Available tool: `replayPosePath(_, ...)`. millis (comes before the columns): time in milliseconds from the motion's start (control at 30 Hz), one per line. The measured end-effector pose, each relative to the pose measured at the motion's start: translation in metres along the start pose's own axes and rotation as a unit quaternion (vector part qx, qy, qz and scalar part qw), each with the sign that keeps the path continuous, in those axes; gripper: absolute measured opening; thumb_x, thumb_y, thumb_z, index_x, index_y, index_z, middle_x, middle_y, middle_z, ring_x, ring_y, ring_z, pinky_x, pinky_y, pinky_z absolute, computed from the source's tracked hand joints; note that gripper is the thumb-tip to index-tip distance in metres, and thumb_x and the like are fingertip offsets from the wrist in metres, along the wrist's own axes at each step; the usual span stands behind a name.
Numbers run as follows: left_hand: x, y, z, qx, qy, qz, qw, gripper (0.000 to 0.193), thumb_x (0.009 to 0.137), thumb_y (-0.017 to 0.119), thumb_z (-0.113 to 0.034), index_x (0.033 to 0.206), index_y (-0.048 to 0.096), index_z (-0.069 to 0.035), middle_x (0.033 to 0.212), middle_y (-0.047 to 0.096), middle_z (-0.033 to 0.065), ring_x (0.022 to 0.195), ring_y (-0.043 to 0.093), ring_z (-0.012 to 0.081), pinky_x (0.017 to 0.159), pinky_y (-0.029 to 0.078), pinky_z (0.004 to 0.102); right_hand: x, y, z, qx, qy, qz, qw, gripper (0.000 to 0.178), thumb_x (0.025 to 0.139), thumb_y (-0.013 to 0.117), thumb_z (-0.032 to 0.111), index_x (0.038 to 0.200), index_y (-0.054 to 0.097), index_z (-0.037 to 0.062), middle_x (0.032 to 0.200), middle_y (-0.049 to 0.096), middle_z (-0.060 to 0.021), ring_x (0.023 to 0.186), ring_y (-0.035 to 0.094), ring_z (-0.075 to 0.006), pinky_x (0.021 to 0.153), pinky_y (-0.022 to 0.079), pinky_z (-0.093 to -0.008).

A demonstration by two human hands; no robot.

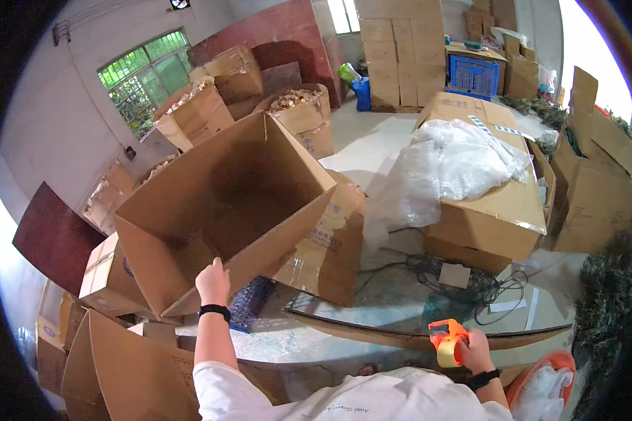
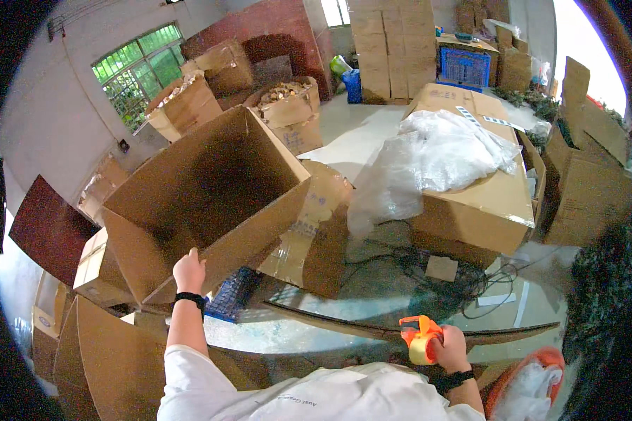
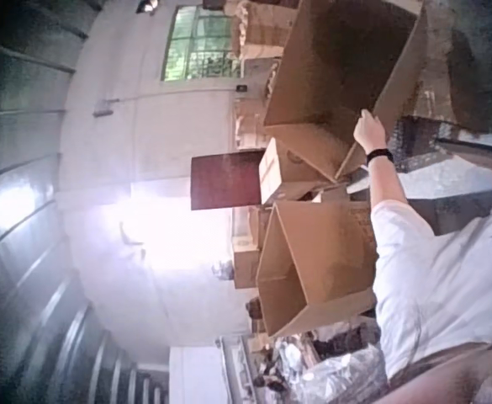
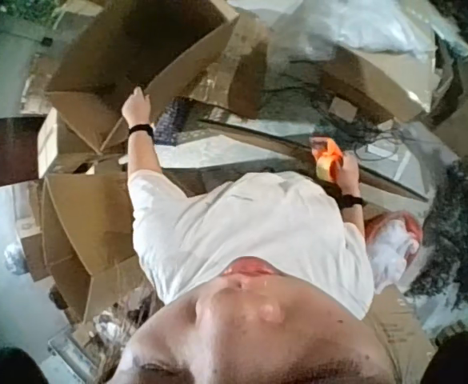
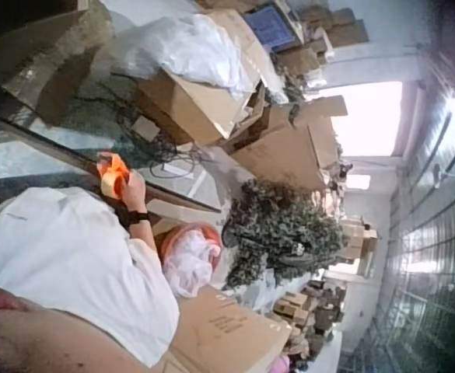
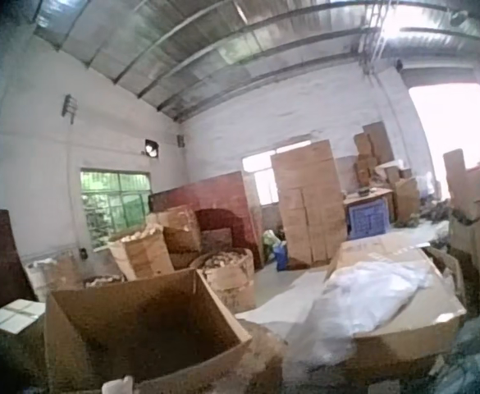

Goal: The recorder prepares and seals cardboard boxes using a tape dispenser in a factory environment.

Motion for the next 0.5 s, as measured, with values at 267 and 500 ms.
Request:
replayPosePath(267,0.02,0.017,0.065,-0.04,-0.037,-0.165,0.985,0.029,0.077,0.064,-0.03,0.079,0.051,-0.003,0.072,0.061,0.0192,0.072,0.059,0.0385,0.061,0.045,0.047,-0.008,0.013,-0.008,-0.006,0.059,-0.034,0.998,0.021,0.069,0.062,0.013,0.079,0.05,-0.0017,0.08,0.052,-0.0207,0.08,0.049,-0.0397,0.068,0.039,-0.0462)
replayPosePath(500,0.005,0.006,0.13,-0.107,-0.153,-0.208,0.96,0.026,0.075,0.066,-0.023,0.079,0.053,-0.001,0.08,0.062,0.0189,0.078,0.059,0.0382,0.067,0.046,0.0448,-0.007,0.015,-0.005,0.006,0.084,-0.043,0.996,0.02,0.07,0.06,0.012,0.076,0.047,-0.0015,0.077,0.05,-0.0214,0.077,0.047,-0.0409,0.065,0.038,-0.0468)
Point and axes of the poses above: each hand's wrist, its own x-axis towards the middle knuckle, its own y-axis out of the palm, z = x × y, the point moved 1 cm from there along x, towards the middle knuckle
